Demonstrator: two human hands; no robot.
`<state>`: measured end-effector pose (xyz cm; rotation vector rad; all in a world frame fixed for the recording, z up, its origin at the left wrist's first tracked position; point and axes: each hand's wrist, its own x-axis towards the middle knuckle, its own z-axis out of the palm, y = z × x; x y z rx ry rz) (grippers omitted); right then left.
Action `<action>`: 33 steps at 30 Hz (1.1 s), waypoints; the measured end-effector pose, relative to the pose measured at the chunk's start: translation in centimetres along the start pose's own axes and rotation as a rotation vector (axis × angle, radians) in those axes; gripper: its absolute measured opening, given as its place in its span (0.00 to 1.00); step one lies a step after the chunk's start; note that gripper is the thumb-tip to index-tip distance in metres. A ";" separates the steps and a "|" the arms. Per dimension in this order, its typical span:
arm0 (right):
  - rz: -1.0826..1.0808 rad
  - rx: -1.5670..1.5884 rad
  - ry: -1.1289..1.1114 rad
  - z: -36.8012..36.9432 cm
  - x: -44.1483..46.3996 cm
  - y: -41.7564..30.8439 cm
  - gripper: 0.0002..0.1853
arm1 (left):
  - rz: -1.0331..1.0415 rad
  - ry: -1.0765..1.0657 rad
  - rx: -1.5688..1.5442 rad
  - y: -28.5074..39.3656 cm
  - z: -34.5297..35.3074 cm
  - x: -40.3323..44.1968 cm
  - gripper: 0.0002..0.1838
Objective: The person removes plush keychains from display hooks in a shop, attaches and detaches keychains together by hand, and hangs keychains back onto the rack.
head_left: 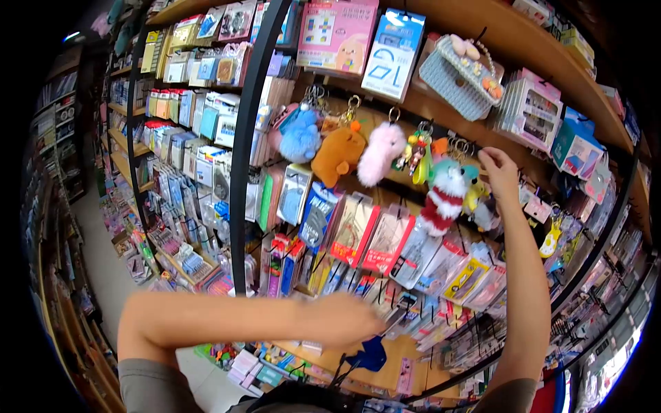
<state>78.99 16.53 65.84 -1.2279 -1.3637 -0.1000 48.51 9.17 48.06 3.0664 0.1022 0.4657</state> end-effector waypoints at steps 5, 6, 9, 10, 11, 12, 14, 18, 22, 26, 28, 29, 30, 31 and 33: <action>-0.059 -0.048 -0.064 1.4 3.9 2.5 0.13 | -0.483 0.164 -0.624 1.3 8.0 -12.4 0.10; -0.079 -0.072 -0.070 1.6 4.7 3.4 0.11 | -0.613 0.308 -0.692 1.6 11.2 -15.2 0.10; -0.118 -0.145 -0.032 2.6 6.4 5.2 0.09 | -1.135 0.545 -0.733 3.5 18.1 -22.4 0.05; -0.130 -0.194 -0.023 2.9 7.1 5.9 0.09 | -1.233 0.528 -0.658 4.6 18.3 -23.9 0.04; -0.168 -0.257 -0.011 3.3 8.3 7.4 0.10 | -1.295 0.704 -0.818 5.2 20.5 -25.8 0.06; -0.227 -0.295 -0.020 3.5 9.2 8.3 0.11 | -1.313 0.789 -0.814 5.6 20.4 -26.1 0.07; -0.343 -0.370 -0.038 3.8 10.9 10.3 0.12 | -1.312 0.758 -0.686 5.7 20.1 -27.0 0.06; -0.297 -0.314 -0.105 4.4 16.0 15.9 0.17 | -1.348 0.754 -0.604 5.2 17.6 -25.8 0.07; -0.242 -0.281 -0.141 4.9 17.4 17.5 0.17 | -1.355 0.812 -0.667 4.8 18.8 -26.2 0.07; -0.218 -0.221 -0.152 5.3 17.7 18.7 0.17 | -1.431 0.736 -0.617 5.6 18.4 -26.7 0.08; -0.217 -0.187 -0.156 5.1 17.9 19.3 0.17 | -1.450 0.720 -0.601 5.6 18.0 -26.7 0.08; -0.214 -0.166 -0.157 5.1 18.0 19.8 0.17 | -1.450 0.720 -0.612 5.6 17.6 -26.6 0.08; -0.215 -0.146 -0.160 5.3 18.0 20.0 0.17 | -1.449 0.724 -0.622 5.6 17.2 -26.4 0.08; -0.216 -0.118 -0.160 5.4 18.1 20.2 0.17 | -1.449 0.729 -0.630 5.5 17.0 -26.3 0.08; -0.212 -0.061 -0.168 5.4 18.1 20.7 0.18 | -1.430 0.738 -0.639 5.5 17.7 -26.6 0.07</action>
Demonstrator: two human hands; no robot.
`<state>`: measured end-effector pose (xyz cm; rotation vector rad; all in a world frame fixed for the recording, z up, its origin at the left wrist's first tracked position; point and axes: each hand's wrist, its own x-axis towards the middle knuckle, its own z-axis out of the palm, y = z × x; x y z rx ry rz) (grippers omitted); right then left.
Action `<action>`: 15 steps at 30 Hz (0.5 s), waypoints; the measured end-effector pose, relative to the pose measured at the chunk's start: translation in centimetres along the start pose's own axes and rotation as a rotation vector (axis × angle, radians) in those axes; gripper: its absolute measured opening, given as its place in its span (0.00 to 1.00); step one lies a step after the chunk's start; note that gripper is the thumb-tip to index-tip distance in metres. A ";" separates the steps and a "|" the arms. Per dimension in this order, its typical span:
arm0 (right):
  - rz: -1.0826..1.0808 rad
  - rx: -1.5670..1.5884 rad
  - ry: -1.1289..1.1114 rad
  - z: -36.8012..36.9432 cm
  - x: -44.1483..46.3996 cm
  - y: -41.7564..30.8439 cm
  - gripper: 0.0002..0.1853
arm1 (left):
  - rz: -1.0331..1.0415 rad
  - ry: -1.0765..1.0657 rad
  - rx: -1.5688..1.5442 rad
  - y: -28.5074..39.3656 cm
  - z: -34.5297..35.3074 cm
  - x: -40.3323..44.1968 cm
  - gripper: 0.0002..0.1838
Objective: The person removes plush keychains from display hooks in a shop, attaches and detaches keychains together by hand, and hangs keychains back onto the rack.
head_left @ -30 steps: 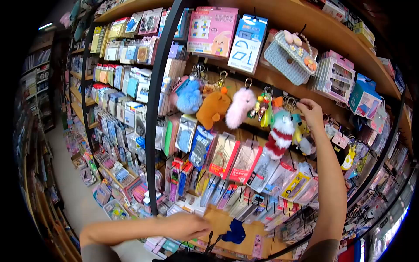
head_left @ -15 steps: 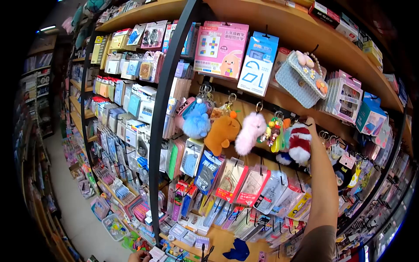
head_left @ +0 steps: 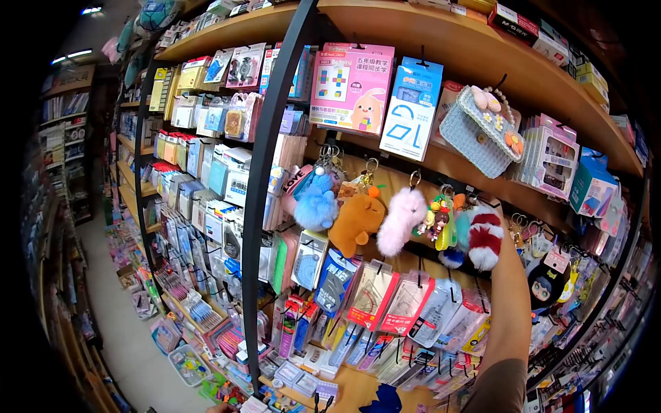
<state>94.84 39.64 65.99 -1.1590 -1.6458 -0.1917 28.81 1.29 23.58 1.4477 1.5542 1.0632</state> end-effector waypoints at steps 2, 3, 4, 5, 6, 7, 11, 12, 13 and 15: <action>-0.010 0.072 -0.001 0.0 0.0 0.3 0.18 | -0.008 -0.013 -0.019 -0.5 0.2 -0.2 0.06; -0.017 0.114 -0.001 0.0 0.0 0.2 0.18 | 0.004 -0.014 -0.009 -0.8 0.2 -0.3 0.06; -0.021 0.160 -0.002 -0.1 0.0 0.0 0.18 | 0.015 -0.016 0.003 -1.1 0.2 -0.5 0.06; -0.016 0.191 -0.002 -0.4 -0.4 -1.3 0.18 | 0.026 -0.018 0.014 -1.3 0.1 -0.6 0.06; -0.008 0.231 -0.008 -0.5 -0.8 -2.7 0.18 | 0.011 -0.016 0.011 -1.3 -0.1 -0.8 0.06; 0.046 0.192 -0.004 -0.8 -1.5 -4.0 0.17 | -0.002 -0.017 0.009 -1.3 -0.2 -0.9 0.06; 0.294 0.241 0.007 -1.4 -5.0 -13.7 0.11 | 0.027 -0.007 0.014 -1.0 -0.5 -0.9 0.07; 0.330 0.249 -0.006 -1.9 -5.3 -14.8 0.10 | 0.026 -0.007 0.000 -0.7 -0.5 -0.8 0.08; 0.365 0.256 -0.018 -2.3 -5.8 -16.5 0.09 | 0.020 -0.023 -0.003 -0.7 -0.4 -0.6 0.08; 0.379 0.333 -0.068 -3.1 -7.2 -20.0 0.10 | 0.015 -0.056 -0.006 -1.0 -0.2 0.1 0.09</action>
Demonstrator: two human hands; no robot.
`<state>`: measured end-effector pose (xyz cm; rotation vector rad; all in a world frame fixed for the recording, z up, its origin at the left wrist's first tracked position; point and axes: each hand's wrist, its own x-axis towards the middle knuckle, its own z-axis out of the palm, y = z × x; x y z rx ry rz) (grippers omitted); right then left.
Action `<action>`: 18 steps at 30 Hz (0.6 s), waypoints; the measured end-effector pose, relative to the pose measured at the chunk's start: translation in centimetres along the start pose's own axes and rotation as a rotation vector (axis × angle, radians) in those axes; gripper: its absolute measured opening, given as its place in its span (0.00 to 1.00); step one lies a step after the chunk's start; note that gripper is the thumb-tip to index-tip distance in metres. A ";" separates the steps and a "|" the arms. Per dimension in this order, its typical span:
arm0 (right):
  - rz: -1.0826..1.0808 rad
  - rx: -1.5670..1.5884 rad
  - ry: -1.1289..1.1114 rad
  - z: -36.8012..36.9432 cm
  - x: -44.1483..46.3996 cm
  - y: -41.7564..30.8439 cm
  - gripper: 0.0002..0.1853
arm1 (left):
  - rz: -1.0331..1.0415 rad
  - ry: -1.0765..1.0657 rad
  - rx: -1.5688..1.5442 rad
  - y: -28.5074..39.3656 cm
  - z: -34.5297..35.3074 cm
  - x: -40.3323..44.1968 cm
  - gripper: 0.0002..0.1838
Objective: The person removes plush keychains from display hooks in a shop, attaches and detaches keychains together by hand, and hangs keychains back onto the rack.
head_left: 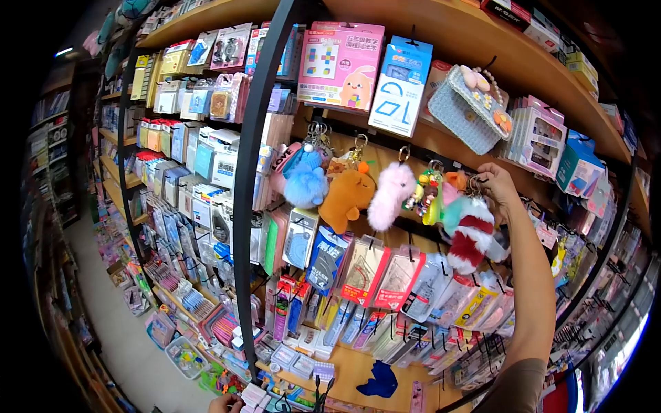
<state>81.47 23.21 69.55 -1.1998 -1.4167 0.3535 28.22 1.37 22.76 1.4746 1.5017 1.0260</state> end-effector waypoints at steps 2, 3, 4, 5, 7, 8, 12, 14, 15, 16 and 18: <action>-0.015 -0.045 -0.058 0.0 -2.0 -2.2 0.12 | 0.045 -0.035 -0.028 -0.5 0.2 0.9 0.09; 0.003 -0.062 -0.079 -0.1 -2.7 -3.2 0.14 | 0.079 -0.032 -0.025 -1.1 0.4 1.2 0.08; 0.008 -0.090 -0.080 0.1 -3.7 -4.4 0.14 | 0.113 -0.028 -0.022 -1.7 0.6 1.5 0.08; -0.001 -0.100 -0.074 -0.1 -4.1 -4.9 0.14 | 0.109 -0.055 -0.019 -2.3 0.8 1.8 0.07; -0.001 -0.095 -0.100 -0.3 -5.2 -6.4 0.13 | 0.141 -0.101 -0.005 -2.5 0.6 2.3 0.06; 0.008 -0.092 -0.103 -0.2 -5.7 -7.4 0.14 | 0.157 -0.122 0.001 -2.6 0.4 2.5 0.06; 0.012 -0.170 -0.175 1.8 -9.1 -11.3 0.13 | 0.142 -0.191 -0.037 -4.2 0.3 4.0 0.06; 0.000 -0.174 -0.241 3.8 -11.4 -11.7 0.13 | 0.066 -0.205 -0.265 -4.7 0.6 5.4 0.04; 0.004 -0.251 -0.272 4.8 -12.6 -11.3 0.14 | 0.119 -0.255 -0.249 -2.3 -0.1 5.9 0.03; 0.007 -0.327 -0.303 5.8 -13.8 -10.9 0.14 | 0.120 -0.274 -0.233 -0.3 -0.4 6.5 0.05; 0.047 -0.406 -0.412 7.7 -15.7 -8.0 0.14 | 0.223 -0.305 -0.191 4.0 -0.9 7.7 0.06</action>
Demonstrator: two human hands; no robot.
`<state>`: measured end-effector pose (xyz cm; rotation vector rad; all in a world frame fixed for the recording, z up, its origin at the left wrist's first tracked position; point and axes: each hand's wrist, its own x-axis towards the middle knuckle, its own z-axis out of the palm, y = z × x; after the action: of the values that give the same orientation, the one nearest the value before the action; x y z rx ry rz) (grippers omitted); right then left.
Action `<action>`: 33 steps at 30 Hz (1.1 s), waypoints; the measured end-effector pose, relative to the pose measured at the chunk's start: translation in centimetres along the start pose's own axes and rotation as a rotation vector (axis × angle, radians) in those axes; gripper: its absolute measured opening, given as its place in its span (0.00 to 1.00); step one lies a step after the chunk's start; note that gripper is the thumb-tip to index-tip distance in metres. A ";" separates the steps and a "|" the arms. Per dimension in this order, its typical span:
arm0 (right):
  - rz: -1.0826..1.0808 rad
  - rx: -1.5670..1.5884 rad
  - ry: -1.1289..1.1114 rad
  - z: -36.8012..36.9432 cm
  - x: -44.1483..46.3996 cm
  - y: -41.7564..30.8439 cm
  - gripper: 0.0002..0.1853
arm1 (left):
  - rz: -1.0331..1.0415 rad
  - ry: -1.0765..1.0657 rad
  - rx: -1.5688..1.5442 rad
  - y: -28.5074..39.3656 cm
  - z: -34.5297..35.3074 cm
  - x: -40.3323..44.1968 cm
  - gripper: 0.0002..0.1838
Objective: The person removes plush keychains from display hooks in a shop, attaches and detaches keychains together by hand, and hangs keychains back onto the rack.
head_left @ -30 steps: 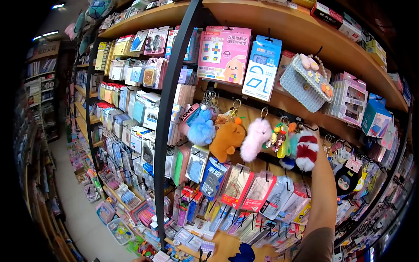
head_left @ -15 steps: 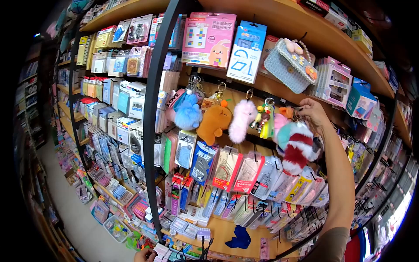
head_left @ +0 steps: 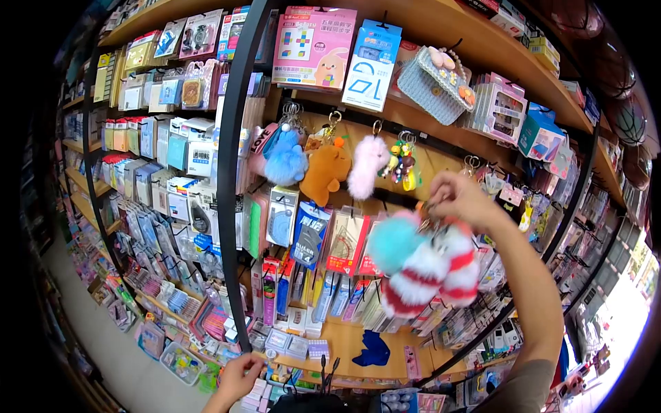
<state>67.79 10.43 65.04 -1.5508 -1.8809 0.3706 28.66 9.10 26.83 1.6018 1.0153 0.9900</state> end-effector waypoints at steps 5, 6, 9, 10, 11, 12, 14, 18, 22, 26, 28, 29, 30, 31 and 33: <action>0.046 -0.037 -0.161 11.4 -2.7 3.7 0.15 | 0.386 -0.101 0.058 7.6 1.0 6.2 0.10; 0.062 0.032 -0.176 13.9 -3.1 4.5 0.14 | 0.467 -0.131 0.071 10.1 1.4 7.1 0.13; 0.029 0.021 -0.143 20.5 -4.2 5.9 0.15 | 0.648 -0.229 0.139 12.4 3.0 10.2 0.21; 0.022 0.007 -0.119 22.3 -4.3 5.8 0.15 | 0.652 -0.247 0.148 12.7 3.6 10.8 0.24; 0.066 0.022 -0.132 23.6 -4.4 5.2 0.15 | 0.659 -0.241 0.196 12.5 4.3 11.4 0.25; 0.060 -0.007 -0.094 24.9 -4.4 5.1 0.15 | 0.668 -0.238 0.246 12.0 4.6 11.9 0.25; 0.054 -0.071 -0.019 27.0 -4.6 5.4 0.14 | 0.530 -0.307 0.164 10.5 4.9 12.6 0.25; 0.156 0.032 -0.082 28.6 -4.7 6.1 0.17 | 0.417 -0.397 0.199 8.2 4.2 13.0 0.25; 0.171 0.004 -0.109 29.5 -5.0 5.4 0.18 | 0.431 -0.371 0.214 8.0 4.0 12.1 0.25; 0.216 -0.062 -0.124 29.8 -5.0 5.4 0.17 | 0.341 -0.375 0.216 7.8 4.3 12.0 0.23; 0.246 -0.051 -0.118 30.4 -5.1 6.4 0.16 | 0.262 -0.379 0.176 7.0 5.4 11.9 0.22; 0.244 -0.009 -0.135 30.5 -5.3 7.1 0.16 | 0.253 -0.370 0.174 6.7 5.9 12.0 0.21; 0.241 0.033 -0.151 30.5 -5.4 7.9 0.16 | 0.244 -0.363 0.171 6.3 6.5 12.0 0.21; 0.239 0.074 -0.167 30.5 -5.6 8.7 0.16 | 0.235 -0.355 0.168 6.0 7.1 12.1 0.21; 0.208 0.198 -0.196 30.0 -6.1 10.3 0.16 | 0.270 -0.355 0.138 5.5 8.3 12.1 0.20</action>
<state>56.70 12.97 34.79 -1.6259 -1.7670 0.8030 41.16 16.94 32.03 1.9833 0.6459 0.7822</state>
